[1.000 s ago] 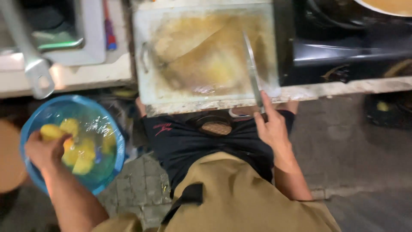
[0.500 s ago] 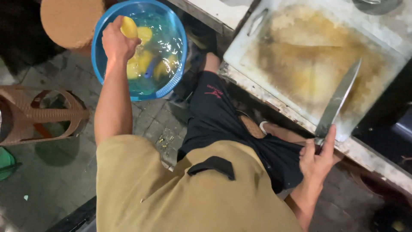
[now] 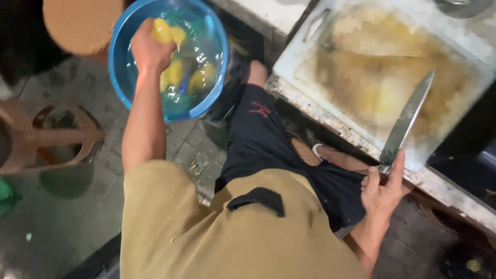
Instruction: A person peels a potato using a knife on a cutting board and then washes it in a bowl of water.
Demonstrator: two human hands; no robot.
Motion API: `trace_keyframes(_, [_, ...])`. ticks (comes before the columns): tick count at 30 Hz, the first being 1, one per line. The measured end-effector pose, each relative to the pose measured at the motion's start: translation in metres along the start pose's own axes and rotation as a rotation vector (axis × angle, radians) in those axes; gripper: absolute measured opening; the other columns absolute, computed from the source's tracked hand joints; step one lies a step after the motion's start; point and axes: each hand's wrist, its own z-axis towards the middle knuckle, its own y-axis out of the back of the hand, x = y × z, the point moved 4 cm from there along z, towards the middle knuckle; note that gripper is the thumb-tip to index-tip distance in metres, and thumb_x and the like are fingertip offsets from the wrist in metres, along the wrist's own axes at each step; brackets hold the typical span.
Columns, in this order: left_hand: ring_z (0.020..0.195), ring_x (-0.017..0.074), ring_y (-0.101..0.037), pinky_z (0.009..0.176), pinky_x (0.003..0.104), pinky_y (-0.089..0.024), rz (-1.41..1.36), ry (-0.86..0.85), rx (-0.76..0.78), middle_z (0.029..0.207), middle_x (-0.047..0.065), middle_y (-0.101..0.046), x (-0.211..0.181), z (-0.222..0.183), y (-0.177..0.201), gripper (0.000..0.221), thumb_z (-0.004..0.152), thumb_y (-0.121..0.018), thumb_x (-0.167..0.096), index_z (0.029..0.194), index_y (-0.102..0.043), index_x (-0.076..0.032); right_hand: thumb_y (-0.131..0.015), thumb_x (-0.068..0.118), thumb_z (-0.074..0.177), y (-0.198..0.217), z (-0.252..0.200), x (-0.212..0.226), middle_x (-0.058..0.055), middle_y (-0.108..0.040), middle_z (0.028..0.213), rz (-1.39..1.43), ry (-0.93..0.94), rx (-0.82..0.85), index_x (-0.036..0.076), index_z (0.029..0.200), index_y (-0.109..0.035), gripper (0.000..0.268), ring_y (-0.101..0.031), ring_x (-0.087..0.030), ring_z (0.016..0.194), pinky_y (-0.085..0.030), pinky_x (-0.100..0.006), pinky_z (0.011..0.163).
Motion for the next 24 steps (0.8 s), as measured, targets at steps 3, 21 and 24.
trace_keyframes(3, [0.099,0.0173,-0.067,0.085,0.030,-0.053,-0.242,-0.120,-0.009,0.114,0.003,-0.069,-0.059,-0.026,0.022,0.062,0.067,-0.087,-0.029,0.121,-0.062,-0.011,-0.055,0.018,0.106,-0.001,0.007,-0.005,-0.005,-0.051,0.063,-0.043,0.113,-0.015,0.008,0.161,-0.029,0.062,-0.047,-0.008,0.055,-0.047,-0.025,0.062])
trace_keyframes(21, [0.104,0.0358,-0.070,0.086,0.044,-0.058,-0.415,-0.328,0.904,0.110,0.017,-0.069,-0.366,-0.253,-0.183,0.075,0.071,-0.084,-0.053,0.131,-0.047,-0.025,-0.051,0.022,0.100,0.016,0.020,0.073,-0.027,-0.067,0.097,-0.226,-0.125,0.048,0.024,0.155,-0.038,0.056,-0.068,-0.043,0.083,-0.050,-0.051,0.061])
trace_keyframes(24, [0.101,0.0401,-0.068,0.083,0.048,-0.058,-0.296,-0.570,0.791,0.116,0.020,-0.057,-0.358,-0.240,-0.178,0.070,0.077,-0.084,-0.053,0.126,-0.054,-0.013,-0.052,0.024,0.100,0.017,0.016,0.073,-0.033,-0.065,0.110,-0.264,-0.126,0.097,0.024,0.152,-0.041,0.054,-0.066,-0.050,0.091,-0.053,-0.056,0.067])
